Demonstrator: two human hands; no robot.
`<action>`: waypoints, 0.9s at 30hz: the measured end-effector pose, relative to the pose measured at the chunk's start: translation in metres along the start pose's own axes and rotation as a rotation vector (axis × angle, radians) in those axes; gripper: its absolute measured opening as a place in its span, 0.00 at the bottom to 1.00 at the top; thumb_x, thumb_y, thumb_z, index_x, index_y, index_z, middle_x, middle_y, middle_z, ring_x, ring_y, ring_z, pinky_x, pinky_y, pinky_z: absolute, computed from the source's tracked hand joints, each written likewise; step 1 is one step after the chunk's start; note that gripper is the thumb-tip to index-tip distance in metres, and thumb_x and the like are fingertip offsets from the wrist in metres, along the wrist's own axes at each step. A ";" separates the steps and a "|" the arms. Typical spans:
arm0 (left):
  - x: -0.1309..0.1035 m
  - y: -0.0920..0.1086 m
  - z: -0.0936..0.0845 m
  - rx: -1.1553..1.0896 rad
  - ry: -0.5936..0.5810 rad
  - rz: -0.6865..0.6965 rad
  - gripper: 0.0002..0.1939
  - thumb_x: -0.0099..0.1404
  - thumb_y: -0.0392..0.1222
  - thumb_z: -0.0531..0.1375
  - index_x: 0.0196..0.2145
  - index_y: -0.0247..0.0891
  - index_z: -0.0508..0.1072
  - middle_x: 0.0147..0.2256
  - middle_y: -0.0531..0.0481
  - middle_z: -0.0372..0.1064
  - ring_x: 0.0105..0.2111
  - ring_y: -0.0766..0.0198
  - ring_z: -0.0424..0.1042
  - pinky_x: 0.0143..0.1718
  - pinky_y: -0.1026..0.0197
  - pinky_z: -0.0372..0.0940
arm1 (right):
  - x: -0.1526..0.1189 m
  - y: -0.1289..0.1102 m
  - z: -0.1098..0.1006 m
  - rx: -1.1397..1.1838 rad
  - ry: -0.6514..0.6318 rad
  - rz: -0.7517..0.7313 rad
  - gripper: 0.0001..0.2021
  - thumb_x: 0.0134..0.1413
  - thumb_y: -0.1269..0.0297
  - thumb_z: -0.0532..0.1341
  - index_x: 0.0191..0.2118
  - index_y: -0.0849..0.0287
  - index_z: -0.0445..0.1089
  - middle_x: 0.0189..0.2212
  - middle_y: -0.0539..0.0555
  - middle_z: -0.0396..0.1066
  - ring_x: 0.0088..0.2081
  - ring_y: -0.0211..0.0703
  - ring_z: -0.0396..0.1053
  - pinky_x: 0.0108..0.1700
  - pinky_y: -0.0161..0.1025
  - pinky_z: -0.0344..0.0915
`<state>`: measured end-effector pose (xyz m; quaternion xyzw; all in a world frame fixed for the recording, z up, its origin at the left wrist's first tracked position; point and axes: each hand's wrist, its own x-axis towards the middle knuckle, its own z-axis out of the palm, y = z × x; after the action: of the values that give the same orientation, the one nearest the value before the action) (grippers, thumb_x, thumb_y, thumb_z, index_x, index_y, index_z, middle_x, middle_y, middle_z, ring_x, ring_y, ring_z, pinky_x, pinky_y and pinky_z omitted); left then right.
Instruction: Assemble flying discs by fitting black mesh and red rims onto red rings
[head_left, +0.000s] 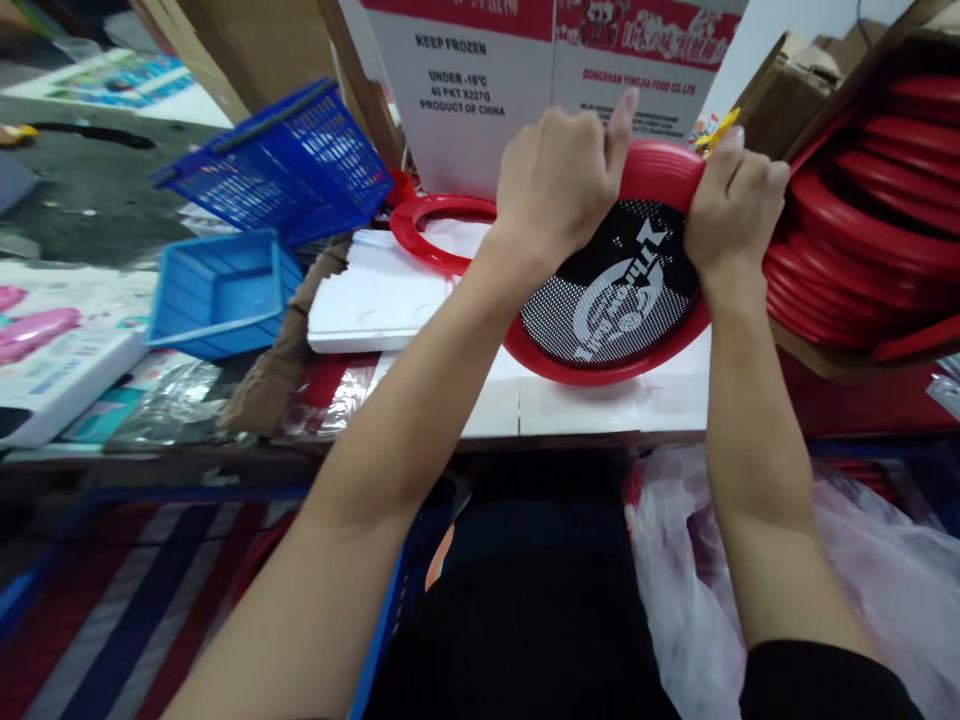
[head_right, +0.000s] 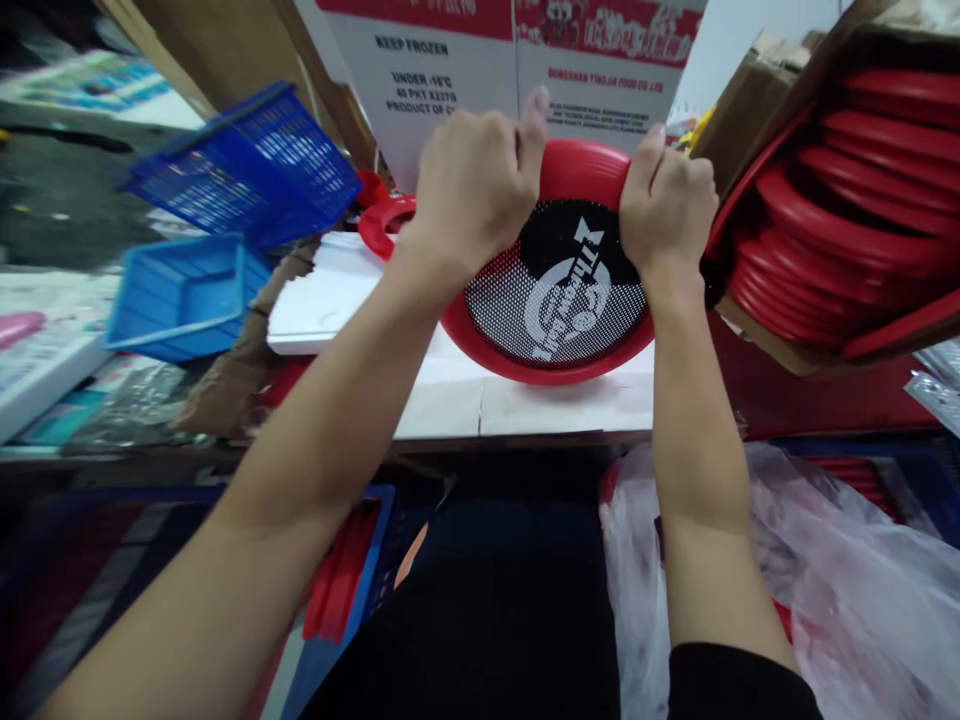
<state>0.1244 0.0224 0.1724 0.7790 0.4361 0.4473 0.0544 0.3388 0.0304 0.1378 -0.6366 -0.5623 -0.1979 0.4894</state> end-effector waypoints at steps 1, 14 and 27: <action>-0.001 -0.007 -0.002 0.045 0.021 -0.042 0.35 0.82 0.65 0.49 0.25 0.39 0.71 0.26 0.46 0.70 0.30 0.59 0.70 0.38 0.55 0.58 | -0.001 -0.009 -0.001 -0.027 -0.020 0.006 0.25 0.81 0.50 0.48 0.39 0.62 0.72 0.33 0.61 0.74 0.43 0.49 0.69 0.53 0.49 0.64; -0.049 -0.012 -0.012 -0.233 0.321 0.032 0.29 0.80 0.64 0.50 0.30 0.42 0.75 0.20 0.50 0.57 0.34 0.55 0.69 0.39 0.57 0.59 | -0.059 -0.044 -0.052 -0.055 0.138 0.115 0.31 0.79 0.54 0.41 0.29 0.56 0.74 0.23 0.56 0.67 0.33 0.52 0.74 0.43 0.51 0.66; -0.119 -0.048 -0.007 -0.281 0.448 -0.236 0.34 0.81 0.65 0.46 0.21 0.43 0.61 0.20 0.53 0.53 0.24 0.61 0.56 0.31 0.54 0.52 | -0.083 -0.018 -0.076 0.350 0.053 0.324 0.30 0.75 0.39 0.44 0.24 0.51 0.55 0.20 0.46 0.52 0.25 0.40 0.53 0.32 0.42 0.56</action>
<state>0.0623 -0.0368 0.0763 0.5892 0.4587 0.6550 0.1160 0.3213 -0.0791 0.1117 -0.6185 -0.4656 -0.0330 0.6321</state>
